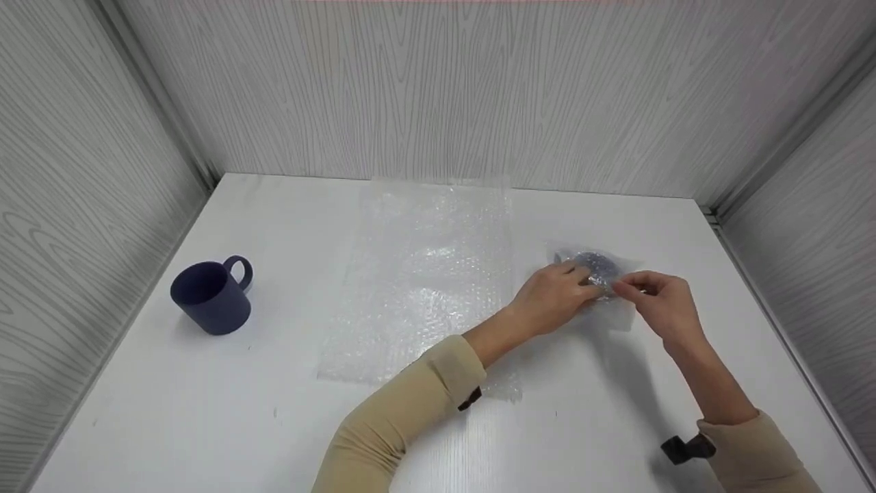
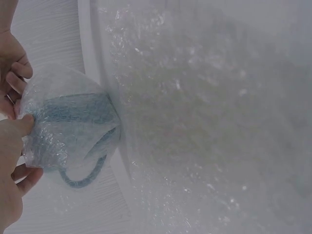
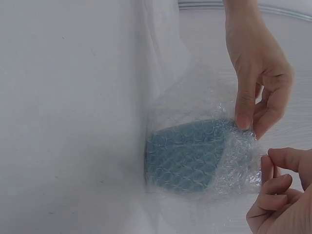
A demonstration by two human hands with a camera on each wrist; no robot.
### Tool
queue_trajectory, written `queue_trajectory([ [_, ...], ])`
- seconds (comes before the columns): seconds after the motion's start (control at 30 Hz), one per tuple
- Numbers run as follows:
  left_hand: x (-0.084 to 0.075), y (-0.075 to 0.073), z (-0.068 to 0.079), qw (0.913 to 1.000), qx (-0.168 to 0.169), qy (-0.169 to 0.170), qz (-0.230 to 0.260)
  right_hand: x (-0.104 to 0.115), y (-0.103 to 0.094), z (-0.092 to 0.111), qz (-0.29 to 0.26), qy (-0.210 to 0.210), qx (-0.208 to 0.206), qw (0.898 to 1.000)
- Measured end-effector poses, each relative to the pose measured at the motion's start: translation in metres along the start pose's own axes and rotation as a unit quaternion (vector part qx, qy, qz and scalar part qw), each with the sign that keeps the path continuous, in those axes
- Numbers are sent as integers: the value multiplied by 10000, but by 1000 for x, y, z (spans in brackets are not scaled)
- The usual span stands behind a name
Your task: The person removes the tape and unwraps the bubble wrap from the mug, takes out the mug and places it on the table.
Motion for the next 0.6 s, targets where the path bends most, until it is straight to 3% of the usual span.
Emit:
queue_trajectory([
  [0.3,-1,0,2,9998,-184,18,-3,2,-1,-3,-619,527,21,9967],
  [0.6,-1,0,2,9999,-107,-48,9,5,-2,-4,-821,523,7,9952],
])
Point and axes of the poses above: each hand's wrist, its own z-axis away from the middle knuckle, its own y-axis out of the palm, x = y × z, the point moved 2 cm from there along -z, towards the middle knuckle, and after that the axes turned 8 degrees about -x, right-handed, at the moved point
